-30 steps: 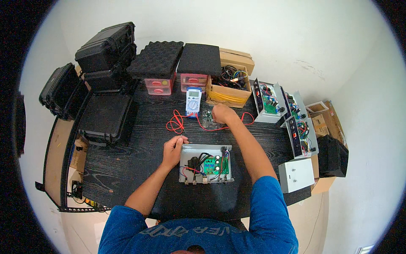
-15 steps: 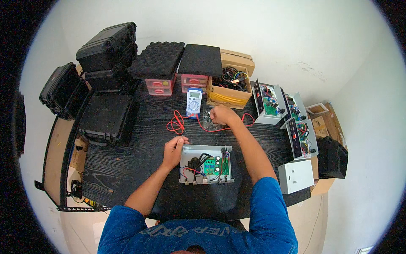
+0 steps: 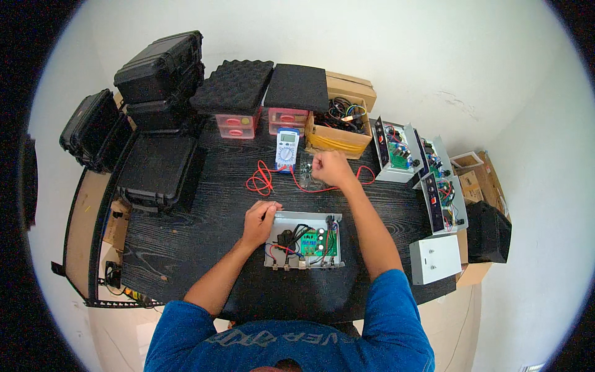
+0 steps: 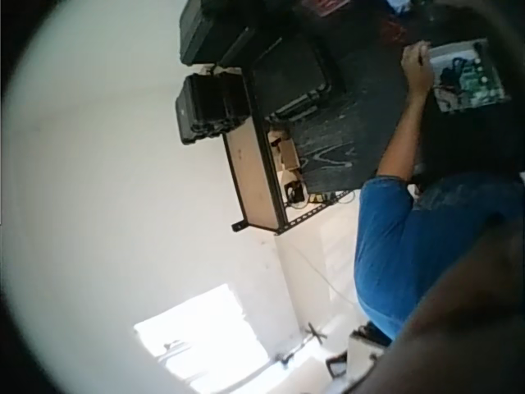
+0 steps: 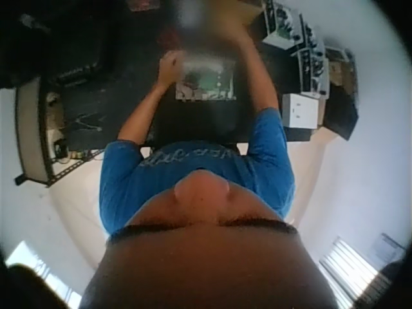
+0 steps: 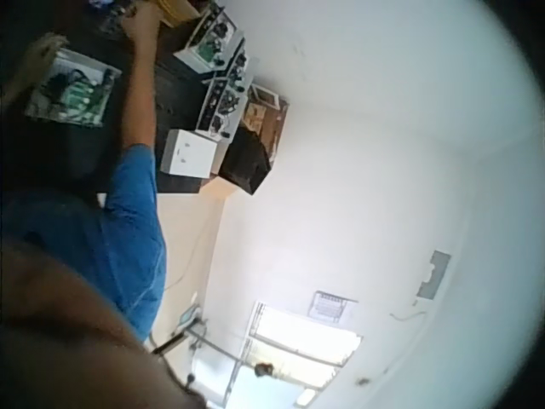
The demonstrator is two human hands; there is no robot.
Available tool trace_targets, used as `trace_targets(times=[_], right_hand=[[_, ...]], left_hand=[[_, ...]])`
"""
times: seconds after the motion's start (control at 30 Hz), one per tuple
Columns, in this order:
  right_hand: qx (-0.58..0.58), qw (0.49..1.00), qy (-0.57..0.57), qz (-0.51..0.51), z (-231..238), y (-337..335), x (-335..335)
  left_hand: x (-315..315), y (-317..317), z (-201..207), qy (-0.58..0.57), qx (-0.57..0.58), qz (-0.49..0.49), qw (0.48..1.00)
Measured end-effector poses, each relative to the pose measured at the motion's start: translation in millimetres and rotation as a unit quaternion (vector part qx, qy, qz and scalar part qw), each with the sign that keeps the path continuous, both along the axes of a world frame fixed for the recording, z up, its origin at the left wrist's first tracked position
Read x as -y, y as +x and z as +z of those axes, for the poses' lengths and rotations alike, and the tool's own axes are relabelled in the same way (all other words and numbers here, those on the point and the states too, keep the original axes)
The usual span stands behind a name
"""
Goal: The person packs circuit boards into protective cases, then tests a board with a multimeter connected by cables.
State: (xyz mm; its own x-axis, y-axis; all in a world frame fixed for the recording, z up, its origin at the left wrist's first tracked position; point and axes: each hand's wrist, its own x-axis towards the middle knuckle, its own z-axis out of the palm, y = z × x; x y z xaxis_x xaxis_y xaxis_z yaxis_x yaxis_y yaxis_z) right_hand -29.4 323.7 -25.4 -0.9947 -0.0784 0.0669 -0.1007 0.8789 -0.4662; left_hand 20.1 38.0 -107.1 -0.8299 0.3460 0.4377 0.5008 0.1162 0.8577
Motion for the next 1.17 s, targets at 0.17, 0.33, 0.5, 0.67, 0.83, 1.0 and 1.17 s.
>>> trace_targets(times=[0.17,0.33,0.5,0.67,0.83,1.0,1.17], right_hand=[[-0.028,0.938,-0.32,0.129,6,66,62],[-0.011,0.947,-0.285,0.15,6,89,80],[0.024,0.941,-0.314,0.125,3,92,79],[0.13,0.885,-0.44,0.08,-2,100,84],[0.126,0.86,-0.489,0.073,-10,97,86],[0.125,0.838,-0.527,0.063,-24,99,85],[0.021,0.911,-0.398,0.107,-19,107,77]], left_hand=[[-2,2,4,-0.027,-0.116,-0.023,0.993],[0,2,1,-0.049,-0.176,-0.023,0.983],[-2,3,0,-0.053,-0.201,-0.023,0.978],[-1,4,0,-0.041,-0.208,-0.03,0.977],[0,5,4,-0.05,-0.216,-0.032,0.975],[0,5,15,-0.076,-0.257,-0.022,0.963],[3,8,43,-0.126,-0.318,-0.034,0.939]])
